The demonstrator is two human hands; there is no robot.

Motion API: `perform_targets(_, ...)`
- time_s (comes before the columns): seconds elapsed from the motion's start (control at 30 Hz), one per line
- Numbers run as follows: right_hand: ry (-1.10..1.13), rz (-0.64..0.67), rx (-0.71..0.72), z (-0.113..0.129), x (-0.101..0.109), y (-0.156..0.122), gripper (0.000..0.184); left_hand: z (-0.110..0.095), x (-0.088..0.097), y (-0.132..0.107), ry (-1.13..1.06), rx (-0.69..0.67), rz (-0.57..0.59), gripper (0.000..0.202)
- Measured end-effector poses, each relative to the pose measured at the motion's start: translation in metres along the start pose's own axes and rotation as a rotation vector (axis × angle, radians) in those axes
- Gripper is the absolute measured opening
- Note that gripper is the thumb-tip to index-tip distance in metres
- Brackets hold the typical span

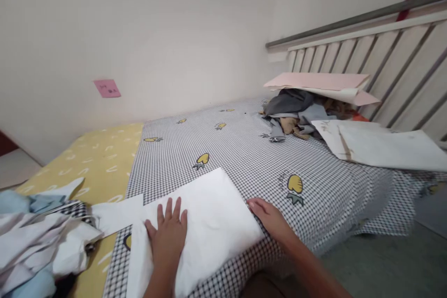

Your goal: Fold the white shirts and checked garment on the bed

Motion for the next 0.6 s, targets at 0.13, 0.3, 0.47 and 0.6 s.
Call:
perform_targets(0.13, 0.077, 0.050, -0.065, -0.001, -0.009, 0.002, 0.049, -0.001, 0.001, -0.001, 0.010, -0.005, -0.007, 0.052)
perform_targets(0.3, 0.081, 0.077, -0.046, 0.006, -0.022, 0.008, 0.054, -0.003, 0.001, -0.002, 0.018, -0.001, -0.018, 0.052)
perform_targets(0.47, 0.041, 0.051, -0.079, 0.002, -0.024, 0.011, 0.039, -0.002, -0.002, -0.001, 0.010, -0.005, -0.050, 0.052)
perform_targets(0.6, -0.158, 0.008, -0.044, 0.005, -0.020, 0.008, 0.031, -0.001, -0.004, -0.001, -0.008, -0.012, -0.077, 0.052)
Point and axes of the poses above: each hand's wrist, its own y-axis towards the middle knuckle, its own x-axis out of the back of the hand, z = x × y, the point moved 5 cm from there along y, towards the middle knuckle, and after that the axes turned 1 degree about z, right-handed, at the moved point
